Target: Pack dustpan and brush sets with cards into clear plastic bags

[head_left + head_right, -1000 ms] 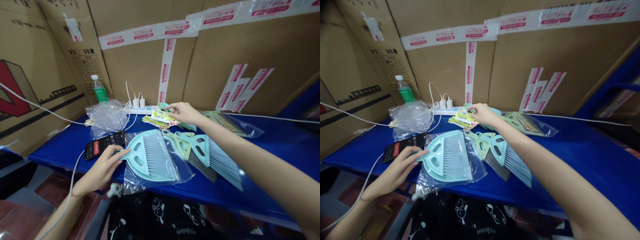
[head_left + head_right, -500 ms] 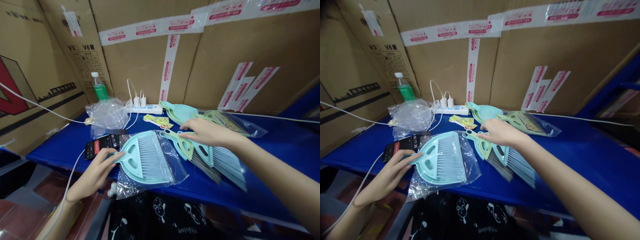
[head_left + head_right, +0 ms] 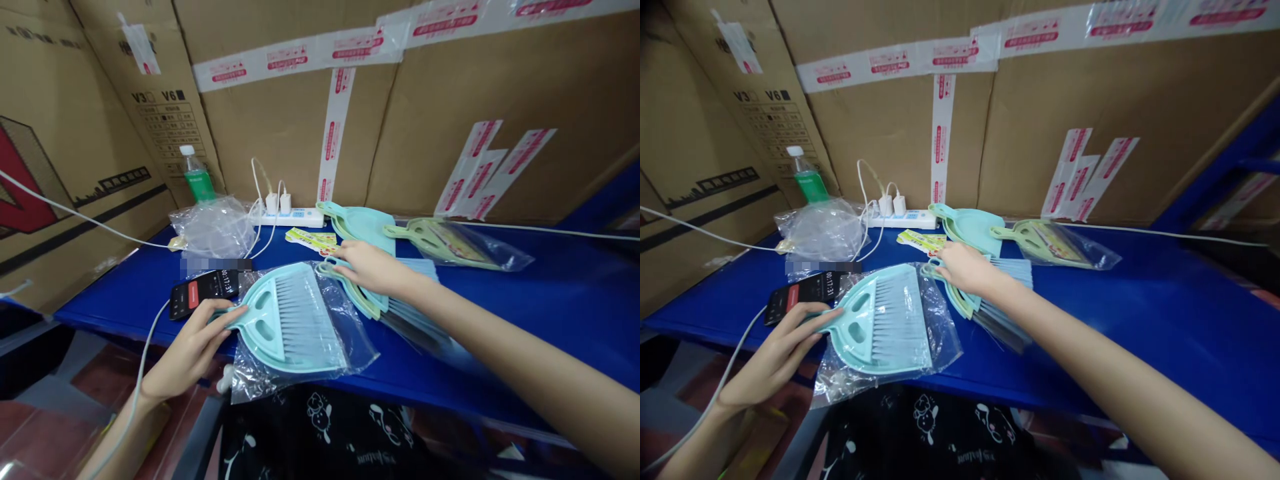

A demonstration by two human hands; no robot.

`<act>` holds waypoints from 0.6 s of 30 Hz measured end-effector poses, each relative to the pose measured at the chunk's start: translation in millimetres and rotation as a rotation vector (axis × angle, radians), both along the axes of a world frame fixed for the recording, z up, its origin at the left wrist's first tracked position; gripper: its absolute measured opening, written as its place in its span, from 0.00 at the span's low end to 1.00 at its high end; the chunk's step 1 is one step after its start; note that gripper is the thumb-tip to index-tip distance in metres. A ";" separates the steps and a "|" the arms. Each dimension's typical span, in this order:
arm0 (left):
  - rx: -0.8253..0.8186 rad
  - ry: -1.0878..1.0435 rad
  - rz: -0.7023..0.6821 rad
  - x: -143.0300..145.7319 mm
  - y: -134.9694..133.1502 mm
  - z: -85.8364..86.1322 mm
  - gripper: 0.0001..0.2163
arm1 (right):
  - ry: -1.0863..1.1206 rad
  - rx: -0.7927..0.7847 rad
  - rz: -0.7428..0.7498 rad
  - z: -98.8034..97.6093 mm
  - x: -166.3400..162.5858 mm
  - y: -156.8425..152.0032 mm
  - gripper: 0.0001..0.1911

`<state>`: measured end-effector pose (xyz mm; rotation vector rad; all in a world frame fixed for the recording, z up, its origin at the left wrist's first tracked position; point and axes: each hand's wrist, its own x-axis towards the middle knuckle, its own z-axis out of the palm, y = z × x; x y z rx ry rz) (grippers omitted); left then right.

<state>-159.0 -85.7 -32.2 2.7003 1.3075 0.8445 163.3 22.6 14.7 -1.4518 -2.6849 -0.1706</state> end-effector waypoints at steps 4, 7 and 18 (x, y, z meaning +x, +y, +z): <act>0.020 0.011 -0.002 -1.4 -2.2 -1.7 0.22 | -0.011 0.010 0.017 -12.5 -10.8 -5.6 0.16; 0.033 0.010 -0.011 -1.7 -3.8 -1.3 0.23 | -0.014 0.026 0.007 -17.8 -14.3 -7.4 0.18; 0.085 0.029 -0.079 9.8 2.9 4.5 0.23 | -0.079 0.084 -0.049 -29.2 27.9 -19.5 0.15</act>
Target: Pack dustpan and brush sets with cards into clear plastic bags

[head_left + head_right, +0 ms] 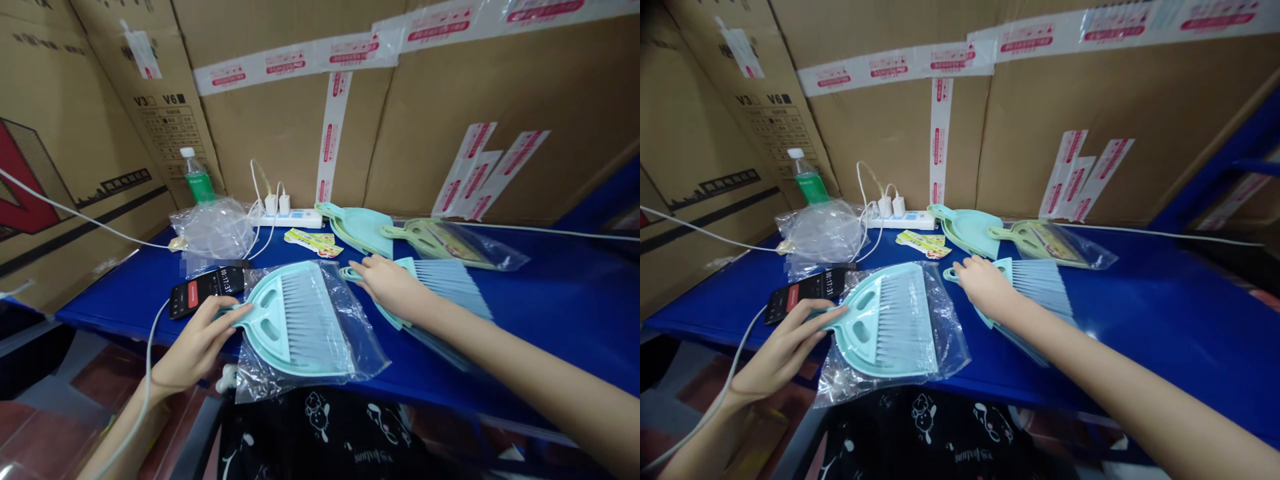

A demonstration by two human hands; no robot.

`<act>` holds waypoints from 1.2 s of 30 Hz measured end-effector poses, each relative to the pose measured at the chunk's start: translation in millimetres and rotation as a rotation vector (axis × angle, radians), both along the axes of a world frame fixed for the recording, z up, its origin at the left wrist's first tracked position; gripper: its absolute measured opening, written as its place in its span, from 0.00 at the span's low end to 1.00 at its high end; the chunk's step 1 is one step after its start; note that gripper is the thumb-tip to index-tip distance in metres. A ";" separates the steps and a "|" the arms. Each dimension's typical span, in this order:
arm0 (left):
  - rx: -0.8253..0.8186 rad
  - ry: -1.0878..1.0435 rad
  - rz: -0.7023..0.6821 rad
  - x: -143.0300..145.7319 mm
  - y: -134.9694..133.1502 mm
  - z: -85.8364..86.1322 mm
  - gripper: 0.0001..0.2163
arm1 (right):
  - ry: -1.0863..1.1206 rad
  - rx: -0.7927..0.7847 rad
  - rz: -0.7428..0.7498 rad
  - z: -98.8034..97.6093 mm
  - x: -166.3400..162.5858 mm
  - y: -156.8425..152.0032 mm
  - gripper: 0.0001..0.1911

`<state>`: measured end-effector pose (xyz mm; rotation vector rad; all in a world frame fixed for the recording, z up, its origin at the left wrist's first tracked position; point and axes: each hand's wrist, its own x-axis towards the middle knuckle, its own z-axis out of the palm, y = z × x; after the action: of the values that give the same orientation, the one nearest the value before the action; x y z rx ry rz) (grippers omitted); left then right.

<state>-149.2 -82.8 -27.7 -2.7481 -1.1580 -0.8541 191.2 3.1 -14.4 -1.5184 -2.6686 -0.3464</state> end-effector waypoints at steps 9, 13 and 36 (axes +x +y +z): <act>0.041 0.063 -0.040 22.0 23.9 8.4 0.21 | 0.276 0.128 0.048 18.2 38.2 -13.3 0.19; 0.080 0.055 -0.038 26.0 37.0 16.0 0.21 | 0.673 -0.074 0.055 37.1 16.5 -25.7 0.16; 0.068 0.018 -0.137 47.9 67.3 29.8 0.21 | 1.581 -1.047 -0.106 23.0 3.8 -21.9 0.33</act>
<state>-101.3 -15.5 2.1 -2.7998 -0.9281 -0.8623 195.0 -18.8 8.6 -1.0561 -1.3130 1.6721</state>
